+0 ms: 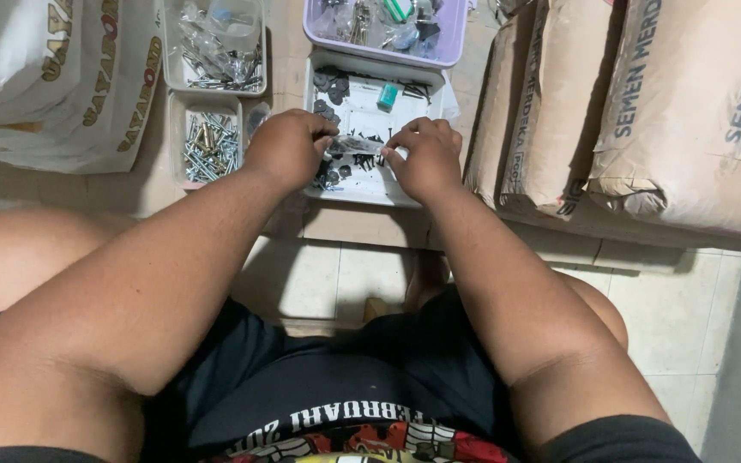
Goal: The person sits on the floor and sorts small metal hardware items, such as screws and washers, from plastic bags into a white plastic container. They repeatedly open bags, pour the contents into the container, and handle the loose items with their hands.
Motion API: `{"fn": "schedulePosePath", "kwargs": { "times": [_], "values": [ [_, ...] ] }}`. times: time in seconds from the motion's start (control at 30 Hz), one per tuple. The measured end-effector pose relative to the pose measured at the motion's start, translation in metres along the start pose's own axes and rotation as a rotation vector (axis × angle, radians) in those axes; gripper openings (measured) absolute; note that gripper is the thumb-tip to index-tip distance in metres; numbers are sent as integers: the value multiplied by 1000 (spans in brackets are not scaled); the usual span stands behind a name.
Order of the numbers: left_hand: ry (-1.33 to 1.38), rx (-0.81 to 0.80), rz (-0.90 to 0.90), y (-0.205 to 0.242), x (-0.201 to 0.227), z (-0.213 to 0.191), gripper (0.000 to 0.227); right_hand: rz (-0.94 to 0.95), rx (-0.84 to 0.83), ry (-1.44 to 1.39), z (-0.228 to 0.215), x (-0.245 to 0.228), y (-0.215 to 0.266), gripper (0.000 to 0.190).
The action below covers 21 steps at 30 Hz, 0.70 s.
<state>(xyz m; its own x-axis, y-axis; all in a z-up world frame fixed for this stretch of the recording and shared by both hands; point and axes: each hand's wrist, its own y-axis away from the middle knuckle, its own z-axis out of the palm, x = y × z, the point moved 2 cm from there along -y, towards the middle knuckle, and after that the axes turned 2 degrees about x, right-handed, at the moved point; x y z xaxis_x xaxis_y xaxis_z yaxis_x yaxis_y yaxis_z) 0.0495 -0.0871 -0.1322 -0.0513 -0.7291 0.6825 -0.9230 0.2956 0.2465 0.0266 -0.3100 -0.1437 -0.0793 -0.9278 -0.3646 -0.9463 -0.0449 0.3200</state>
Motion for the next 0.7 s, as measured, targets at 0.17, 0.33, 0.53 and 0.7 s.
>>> {"fn": "schedulePosePath", "kwargs": {
  "times": [0.17, 0.33, 0.53, 0.7],
  "values": [
    [12, -2, 24, 2, 1, 2, 19, -9, 1, 7, 6, 7, 0, 18],
    [18, -17, 5, 4, 8, -1, 19, 0, -2, 1, 12, 12, -1, 21],
    [30, -21, 17, 4, 17, -6, 19, -11, 33, -2, 4, 12, 2, 23],
    [35, -6, 28, -3, 18, 0, 19, -11, 45, -3, 2, 13, 3, 23]
  ]
}}
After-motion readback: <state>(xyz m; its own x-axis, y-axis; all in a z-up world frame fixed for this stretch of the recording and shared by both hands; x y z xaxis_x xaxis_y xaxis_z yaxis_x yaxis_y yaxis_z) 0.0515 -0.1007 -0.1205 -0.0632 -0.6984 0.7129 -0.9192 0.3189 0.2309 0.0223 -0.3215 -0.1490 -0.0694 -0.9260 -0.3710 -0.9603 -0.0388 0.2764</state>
